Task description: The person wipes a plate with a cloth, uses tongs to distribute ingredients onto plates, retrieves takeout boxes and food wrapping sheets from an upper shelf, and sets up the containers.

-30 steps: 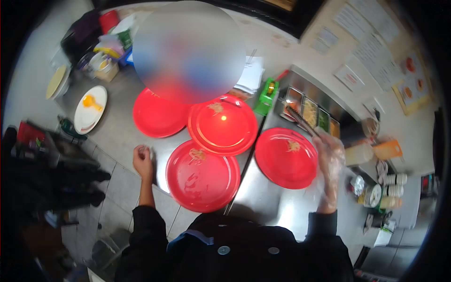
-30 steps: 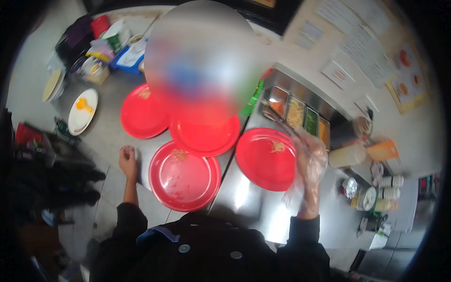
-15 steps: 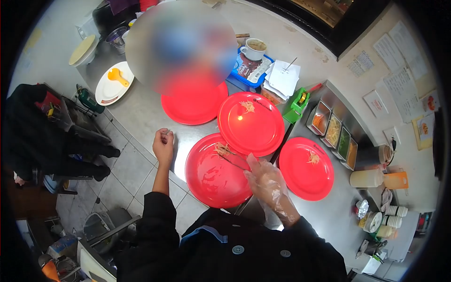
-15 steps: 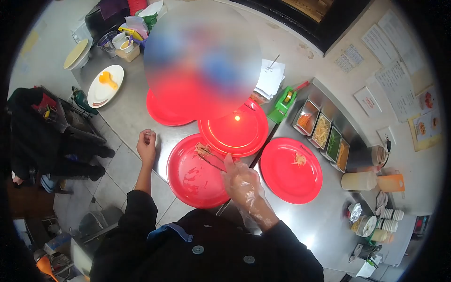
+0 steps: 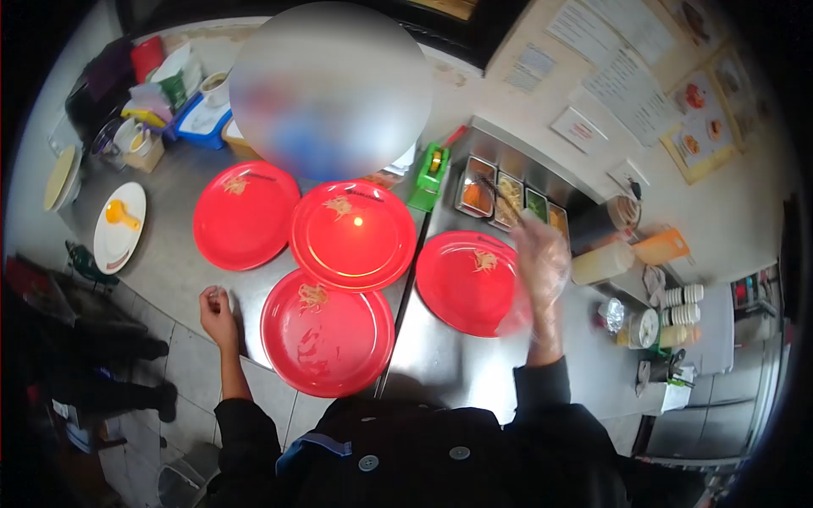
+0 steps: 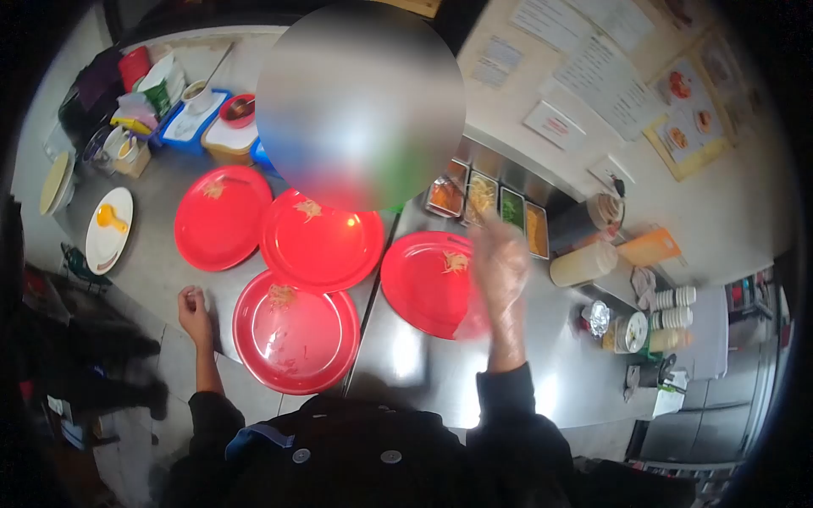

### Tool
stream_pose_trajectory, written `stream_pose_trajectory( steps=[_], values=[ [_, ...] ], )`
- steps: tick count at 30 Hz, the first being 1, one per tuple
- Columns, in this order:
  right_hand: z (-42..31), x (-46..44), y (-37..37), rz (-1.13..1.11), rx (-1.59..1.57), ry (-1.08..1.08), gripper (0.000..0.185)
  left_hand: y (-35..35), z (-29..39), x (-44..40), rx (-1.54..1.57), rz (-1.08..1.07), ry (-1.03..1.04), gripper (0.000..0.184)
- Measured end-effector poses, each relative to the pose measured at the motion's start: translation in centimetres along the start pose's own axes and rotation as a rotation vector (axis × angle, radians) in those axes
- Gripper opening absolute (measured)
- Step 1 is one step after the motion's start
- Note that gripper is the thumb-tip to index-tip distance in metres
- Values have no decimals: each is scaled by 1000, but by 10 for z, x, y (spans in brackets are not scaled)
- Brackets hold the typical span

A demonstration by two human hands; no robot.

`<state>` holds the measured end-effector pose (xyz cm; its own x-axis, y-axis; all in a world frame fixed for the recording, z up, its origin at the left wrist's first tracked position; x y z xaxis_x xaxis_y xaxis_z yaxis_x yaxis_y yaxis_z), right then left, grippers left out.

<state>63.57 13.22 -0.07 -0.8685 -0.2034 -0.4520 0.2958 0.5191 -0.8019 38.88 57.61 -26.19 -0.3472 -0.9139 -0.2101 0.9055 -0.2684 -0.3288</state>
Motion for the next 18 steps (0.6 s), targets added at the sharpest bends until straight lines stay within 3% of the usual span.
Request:
stream_pose_trajectory(
  steps=[1,4,13,18],
  values=[
    [22,-16,-9,-97,108,181,25,0,-1,0,-3,6,-7,18],
    [95,-39,5,-88,255,221,27,0,6,1,-53,17,5,18],
    [119,-57,37,-82,324,-3,28,1,4,2,-41,3,7,18],
    [122,-55,18,-37,307,103,26,0,6,2,-59,-2,-6,18]
  ],
)
Point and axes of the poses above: each hand's wrist, its own x-axis away from the middle knuckle, its own y-axis out of the palm, z = x × y, the point moved 3 cm from there along -x, towards the middle knuckle, and after that the axes turned 1 degree about z, right-handed, at the moved point
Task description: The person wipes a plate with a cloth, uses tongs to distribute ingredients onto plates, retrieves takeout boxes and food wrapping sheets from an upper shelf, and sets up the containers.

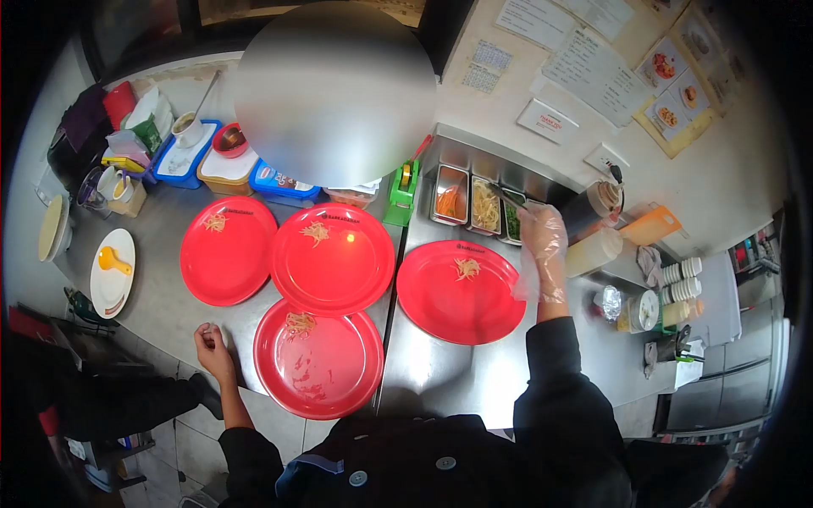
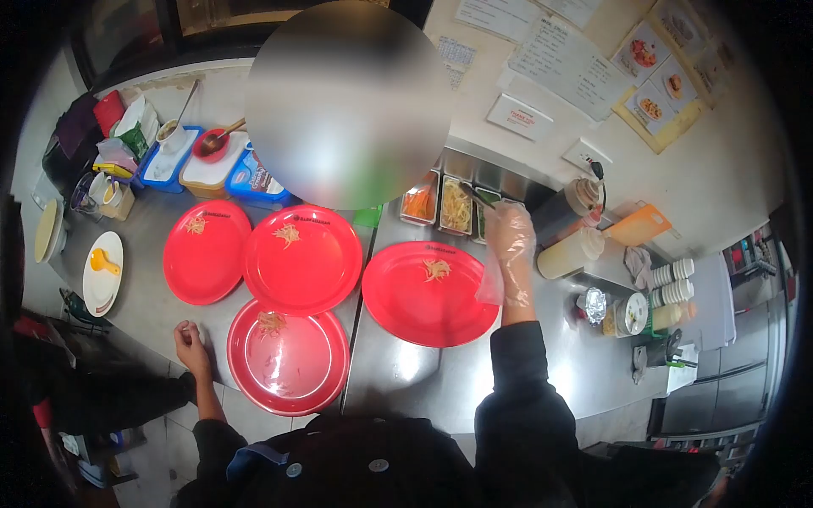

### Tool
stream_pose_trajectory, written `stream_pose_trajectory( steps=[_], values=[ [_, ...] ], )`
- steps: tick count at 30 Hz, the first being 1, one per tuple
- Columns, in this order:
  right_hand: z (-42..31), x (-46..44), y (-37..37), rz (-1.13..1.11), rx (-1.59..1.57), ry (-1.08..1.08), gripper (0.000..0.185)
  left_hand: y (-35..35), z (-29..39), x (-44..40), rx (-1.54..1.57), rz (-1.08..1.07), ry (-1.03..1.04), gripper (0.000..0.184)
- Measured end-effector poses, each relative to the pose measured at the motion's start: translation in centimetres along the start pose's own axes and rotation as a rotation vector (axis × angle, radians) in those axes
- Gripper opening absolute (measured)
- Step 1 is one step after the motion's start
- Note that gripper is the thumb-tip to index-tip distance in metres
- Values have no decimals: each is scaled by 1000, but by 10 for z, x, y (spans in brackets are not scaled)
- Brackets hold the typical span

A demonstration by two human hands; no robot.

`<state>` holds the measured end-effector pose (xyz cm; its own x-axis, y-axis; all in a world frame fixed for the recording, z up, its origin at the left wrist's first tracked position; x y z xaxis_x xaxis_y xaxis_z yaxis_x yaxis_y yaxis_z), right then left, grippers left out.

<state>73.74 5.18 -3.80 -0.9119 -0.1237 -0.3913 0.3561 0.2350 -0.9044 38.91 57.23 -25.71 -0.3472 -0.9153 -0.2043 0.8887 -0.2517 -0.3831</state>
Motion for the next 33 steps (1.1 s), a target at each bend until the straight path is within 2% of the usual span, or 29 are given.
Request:
stream_pose_trajectory(
  steps=[1,3,8,11,13,15,17,21,22,24,25,29,31,33],
  values=[
    [-5,3,-14,41,-26,73,25,0,1,0,-1,0,2,18],
    [-7,6,-28,-26,2,142,26,1,1,0,2,-6,7,18],
    [-8,15,-45,108,-65,98,25,1,-3,-1,-1,7,1,18],
    [-26,24,-73,100,-106,120,25,0,1,0,25,-11,-10,18],
    [-26,30,-72,126,-127,37,27,5,-3,-1,30,3,-3,18],
    [-44,49,-89,48,-274,188,29,1,5,1,-13,20,8,19],
    [-75,67,-94,-124,-497,137,31,1,7,2,0,42,42,18],
    [-131,117,-52,-340,-646,-53,26,1,3,1,19,35,-14,20],
    [-146,134,-36,-382,-834,-47,26,0,7,1,8,40,-10,20],
    [-176,160,-8,-390,-851,-245,27,0,9,1,-6,48,-11,20],
    [-190,170,2,-353,-679,-451,29,0,10,1,1,39,-3,20],
    [-218,193,29,-441,-530,-523,36,-1,12,1,1,11,-45,20],
    [-226,196,36,-468,-367,-706,45,-2,17,2,-19,13,-56,20],
    [-232,196,28,-530,-305,-713,45,-3,17,2,-7,2,-73,21]
  ],
)
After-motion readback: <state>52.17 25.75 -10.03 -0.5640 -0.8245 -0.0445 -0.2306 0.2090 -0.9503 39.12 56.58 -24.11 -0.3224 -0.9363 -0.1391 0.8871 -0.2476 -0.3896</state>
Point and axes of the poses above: each hand's wrist, its own x-axis away from the middle knuckle, its own y-axis out of the palm, z = x × y, the point moved 3 cm from there along -x, towards the middle knuckle, and after that the axes turned 1 degree about z, right-handed, at the moved point
